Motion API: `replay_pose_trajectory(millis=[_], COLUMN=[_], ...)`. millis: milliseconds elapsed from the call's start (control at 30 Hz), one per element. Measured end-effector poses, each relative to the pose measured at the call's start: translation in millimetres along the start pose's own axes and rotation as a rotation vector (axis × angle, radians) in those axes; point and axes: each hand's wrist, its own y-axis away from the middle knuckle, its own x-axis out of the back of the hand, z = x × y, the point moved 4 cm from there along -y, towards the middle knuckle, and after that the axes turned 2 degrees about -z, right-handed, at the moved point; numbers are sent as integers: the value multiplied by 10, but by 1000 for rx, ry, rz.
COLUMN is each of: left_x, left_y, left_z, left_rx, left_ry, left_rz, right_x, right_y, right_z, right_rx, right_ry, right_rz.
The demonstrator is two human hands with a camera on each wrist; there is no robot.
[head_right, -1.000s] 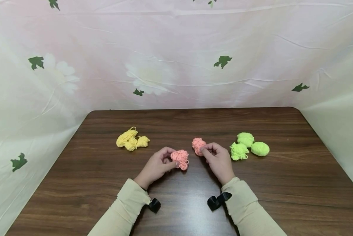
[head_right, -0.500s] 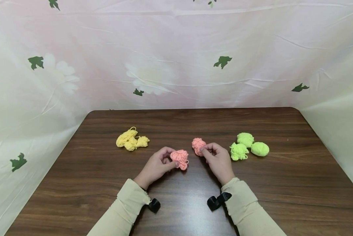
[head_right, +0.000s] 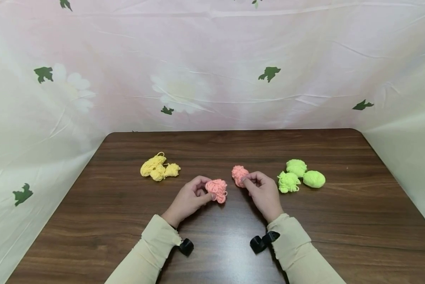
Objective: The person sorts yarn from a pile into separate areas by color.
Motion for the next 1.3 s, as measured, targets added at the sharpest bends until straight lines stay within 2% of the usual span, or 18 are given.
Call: replay_pose_trajectory(millis=[200,300,433,533,667,867,1300], left_x=[-10,-16,-15,-14,-18,-34,-66], left_y=[-23,-42,-71,-87,-110,-176,-308], left_z=[3,2,-18,-29,-21,-7,2], left_rx=[-70,-81,-78,-80,-70,-39,-7], left_ry=[-46,-49,-34,-24,-2,-1,59], left_rz=[40,59,67,63,60,69,95], right_x=[10,8,2,1,3,-2,-8], right_y=[-2,-2,35,29,-9,-1,-3], right_z=[13,9,-114,-120,-7,8,-6], right_rx=[-4,-5,4,9,9,1,11], right_ry=[0,-5,-14,-13,-2,6,8], right_rz=[0,-5,-10,-9,-4,1,-19])
